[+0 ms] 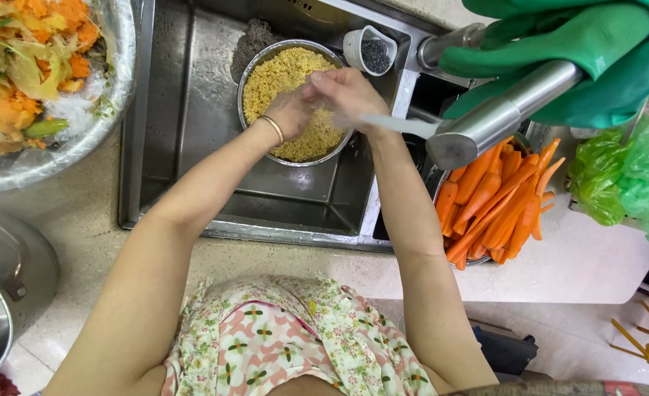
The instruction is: The person washes peeled carrots in a metal bowl under running water, then transfers them to a separate bowl. They rinse the first bowl, retrieve a colander from a cabinet, and use it to rinse yellow grains from a pot under the tap. Finally, they wipe the sink area with a cloth.
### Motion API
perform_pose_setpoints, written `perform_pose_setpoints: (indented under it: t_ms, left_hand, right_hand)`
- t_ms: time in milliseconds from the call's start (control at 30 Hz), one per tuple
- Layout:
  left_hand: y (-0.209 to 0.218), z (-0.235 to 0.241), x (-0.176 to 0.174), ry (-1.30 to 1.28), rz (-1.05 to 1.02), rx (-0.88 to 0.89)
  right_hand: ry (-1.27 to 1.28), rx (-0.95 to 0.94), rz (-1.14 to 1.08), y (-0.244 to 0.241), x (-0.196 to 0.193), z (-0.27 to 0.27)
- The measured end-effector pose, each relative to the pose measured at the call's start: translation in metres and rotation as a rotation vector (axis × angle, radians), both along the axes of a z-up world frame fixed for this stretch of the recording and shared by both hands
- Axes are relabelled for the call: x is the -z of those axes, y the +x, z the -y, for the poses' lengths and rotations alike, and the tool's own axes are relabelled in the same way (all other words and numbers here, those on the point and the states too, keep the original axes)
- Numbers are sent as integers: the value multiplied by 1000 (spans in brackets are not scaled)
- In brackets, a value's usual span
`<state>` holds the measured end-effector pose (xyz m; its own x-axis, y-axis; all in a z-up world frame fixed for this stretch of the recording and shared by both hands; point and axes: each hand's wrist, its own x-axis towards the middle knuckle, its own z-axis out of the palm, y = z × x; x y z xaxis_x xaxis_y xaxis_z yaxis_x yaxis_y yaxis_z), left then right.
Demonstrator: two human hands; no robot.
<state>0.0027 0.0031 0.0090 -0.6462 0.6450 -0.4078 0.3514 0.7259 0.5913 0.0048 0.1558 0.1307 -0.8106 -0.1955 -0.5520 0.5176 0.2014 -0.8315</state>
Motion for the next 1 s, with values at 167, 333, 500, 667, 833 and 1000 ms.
perform_pose_setpoints:
  t_ms: [167, 333, 500, 667, 833, 1000]
  left_hand:
    - [-13, -5, -61, -166, 350, -70]
    - [-22, -27, 6, 170, -236, 149]
    - [-30, -49, 6, 330, 260, -160]
    - [-36, -77, 51, 363, 184, -242]
    - [-37, -75, -41, -6, 223, 27]
    - [-32, -85, -43, 18, 427, 99]
  right_hand:
    - [-135, 94, 34, 7, -29, 5]
    - [-188, 52, -57, 17, -30, 3]
    - [-283, 203, -6, 35, -38, 2]
    - [-502, 77, 93, 81, 5, -18]
    - [-333, 159, 260, 93, 39, -11]
    - [-157, 321, 229, 69, 59, -22]
